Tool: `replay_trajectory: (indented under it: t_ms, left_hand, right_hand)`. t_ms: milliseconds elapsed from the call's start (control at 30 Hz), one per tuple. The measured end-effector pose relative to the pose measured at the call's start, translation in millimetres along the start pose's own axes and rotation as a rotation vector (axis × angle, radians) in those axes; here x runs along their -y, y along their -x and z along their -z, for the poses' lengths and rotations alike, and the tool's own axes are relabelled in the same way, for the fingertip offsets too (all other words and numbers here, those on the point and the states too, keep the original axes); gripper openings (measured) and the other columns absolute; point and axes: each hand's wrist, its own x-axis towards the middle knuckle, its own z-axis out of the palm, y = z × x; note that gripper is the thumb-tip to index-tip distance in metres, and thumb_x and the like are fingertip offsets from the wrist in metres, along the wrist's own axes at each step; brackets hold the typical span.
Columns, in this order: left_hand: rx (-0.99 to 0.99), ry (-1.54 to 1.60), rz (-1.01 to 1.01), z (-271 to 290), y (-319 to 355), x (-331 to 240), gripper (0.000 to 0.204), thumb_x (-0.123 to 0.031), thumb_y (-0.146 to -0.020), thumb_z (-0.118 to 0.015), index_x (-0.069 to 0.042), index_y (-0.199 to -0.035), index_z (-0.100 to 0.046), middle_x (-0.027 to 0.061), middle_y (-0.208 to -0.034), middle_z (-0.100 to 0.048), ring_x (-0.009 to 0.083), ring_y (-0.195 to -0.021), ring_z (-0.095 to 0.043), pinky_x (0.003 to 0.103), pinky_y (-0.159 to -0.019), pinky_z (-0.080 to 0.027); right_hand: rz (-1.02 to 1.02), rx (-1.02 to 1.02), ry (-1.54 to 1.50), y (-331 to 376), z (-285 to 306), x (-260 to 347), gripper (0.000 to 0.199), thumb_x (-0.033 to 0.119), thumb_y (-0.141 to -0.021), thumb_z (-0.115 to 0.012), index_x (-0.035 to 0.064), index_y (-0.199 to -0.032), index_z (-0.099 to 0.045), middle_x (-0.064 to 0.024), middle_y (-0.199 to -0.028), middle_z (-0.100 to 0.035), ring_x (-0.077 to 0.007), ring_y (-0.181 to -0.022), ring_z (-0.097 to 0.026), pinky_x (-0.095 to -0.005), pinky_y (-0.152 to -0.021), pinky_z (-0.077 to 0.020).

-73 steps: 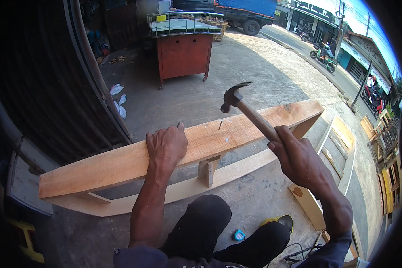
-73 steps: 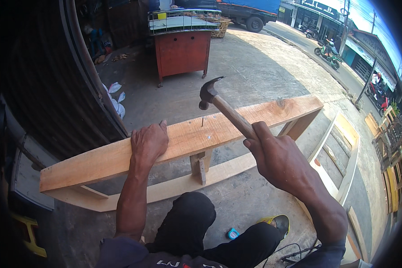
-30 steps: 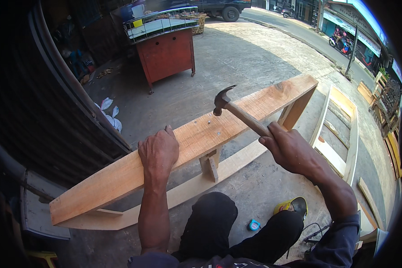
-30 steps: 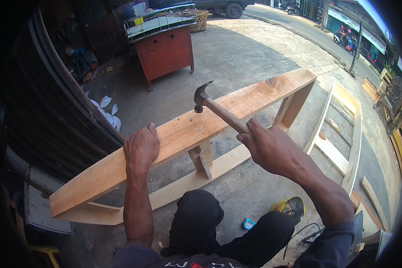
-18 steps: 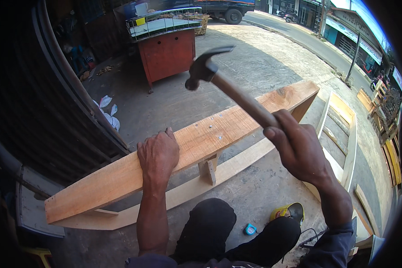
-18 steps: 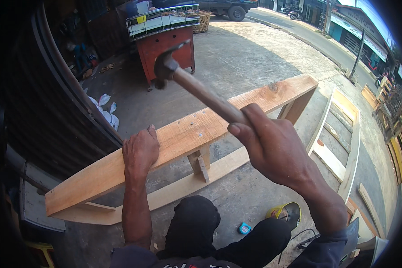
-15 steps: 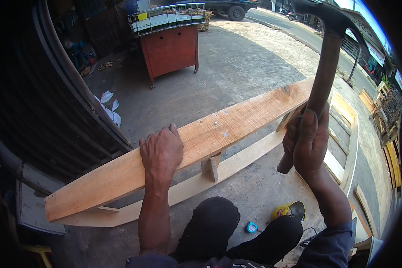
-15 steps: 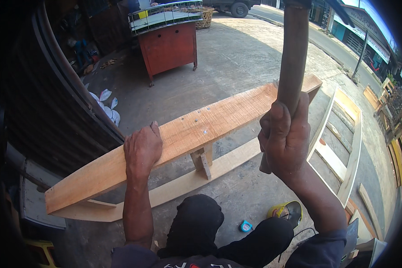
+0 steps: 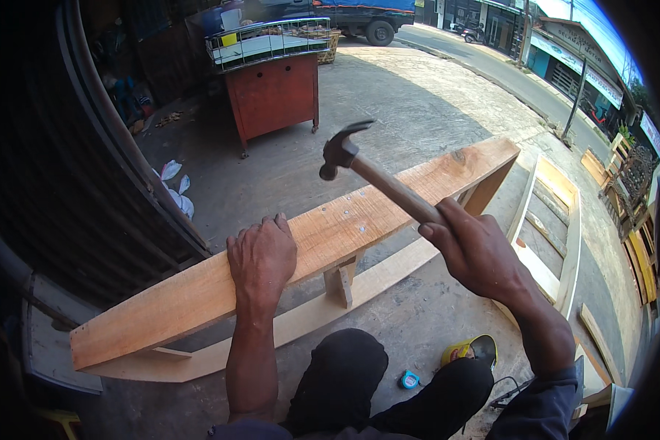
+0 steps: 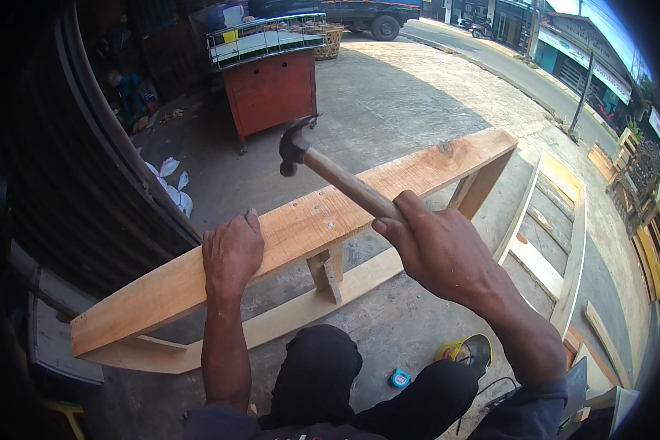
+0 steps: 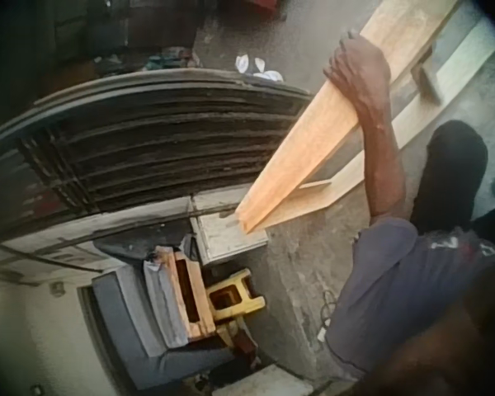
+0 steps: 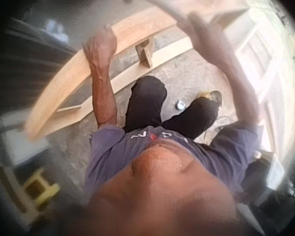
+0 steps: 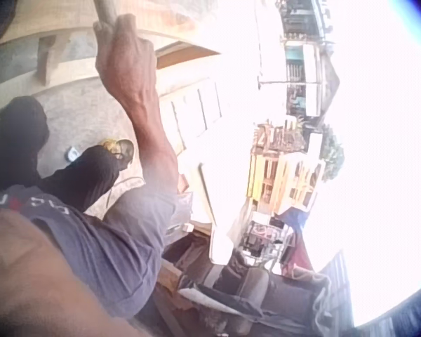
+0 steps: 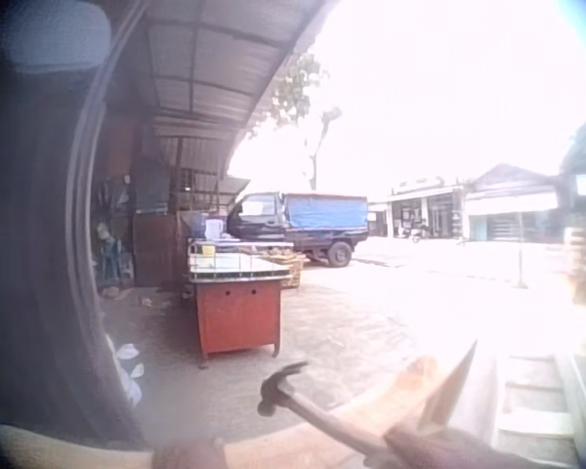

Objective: The person assembles a wooden frame by hammering nails into pre-drilled holes. They position wooden pieces, insert nails, and use a hammer to secure the joints, occasionally adjusting the frame's orientation.

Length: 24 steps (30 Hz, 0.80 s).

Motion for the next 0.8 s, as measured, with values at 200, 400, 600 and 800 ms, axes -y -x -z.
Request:
replay_trajectory:
  t_ms: [200, 400, 600, 800]
  left_hand:
    - [0.063, -0.002, 0.037, 2.3, -3.2, -2.1, 0.055, -0.036, -0.111, -0.035, 0.002, -0.105, -0.075, 0.0262, -0.102, -0.074, 0.0433, -0.102, -0.069, 0.053, -0.102, -0.044]
    - [0.071, -0.025, 0.060, 4.5, -2.1, -5.8, 0.052, -0.036, -0.111, -0.036, -0.001, -0.109, -0.074, 0.0230, -0.106, -0.075, 0.0379, -0.110, -0.068, 0.052, -0.104, -0.042]
    - [-0.153, 0.033, -0.035, 5.8, 2.2, -6.9, 0.037, -0.030, -0.108, -0.050, 0.001, -0.109, -0.070, 0.0165, -0.097, -0.072, 0.0350, -0.096, -0.068, 0.049, -0.103, -0.044]
    - [-0.447, 0.654, -0.843, -39.6, 87.9, -4.8, 0.013, -0.013, -0.098, -0.062, -0.001, -0.102, -0.067, 0.0127, -0.091, -0.069, 0.0291, -0.088, -0.067, 0.041, -0.090, -0.052]
  right_hand:
    - [-0.083, 0.224, 0.124, 5.7, 18.9, 15.4, 0.032, 0.034, -0.108, -0.053, 0.0029, -0.104, -0.052, -0.0188, -0.061, -0.060, -0.0411, -0.056, -0.064, -0.0537, -0.061, -0.0490]
    - [-0.035, -0.278, -0.366, 34.9, 18.7, 1.1, 0.034, 0.034, -0.107, -0.054, 0.0012, -0.106, -0.048, -0.0191, -0.061, -0.056, -0.0390, -0.053, -0.061, -0.0515, -0.055, -0.0478]
    - [-0.080, 0.061, -0.017, 57.7, -16.2, -56.2, 0.030, 0.034, -0.104, -0.059, 0.0039, -0.099, -0.055, -0.0206, -0.066, -0.063, -0.0427, -0.065, -0.066, -0.0521, -0.061, -0.0485]
    - [-0.761, 0.039, -0.963, 178.4, -185.0, -133.9, 0.043, 0.042, -0.098, -0.067, 0.0001, -0.096, -0.058, -0.0040, -0.063, -0.053, -0.0174, -0.055, -0.058, -0.0390, -0.058, -0.0507]
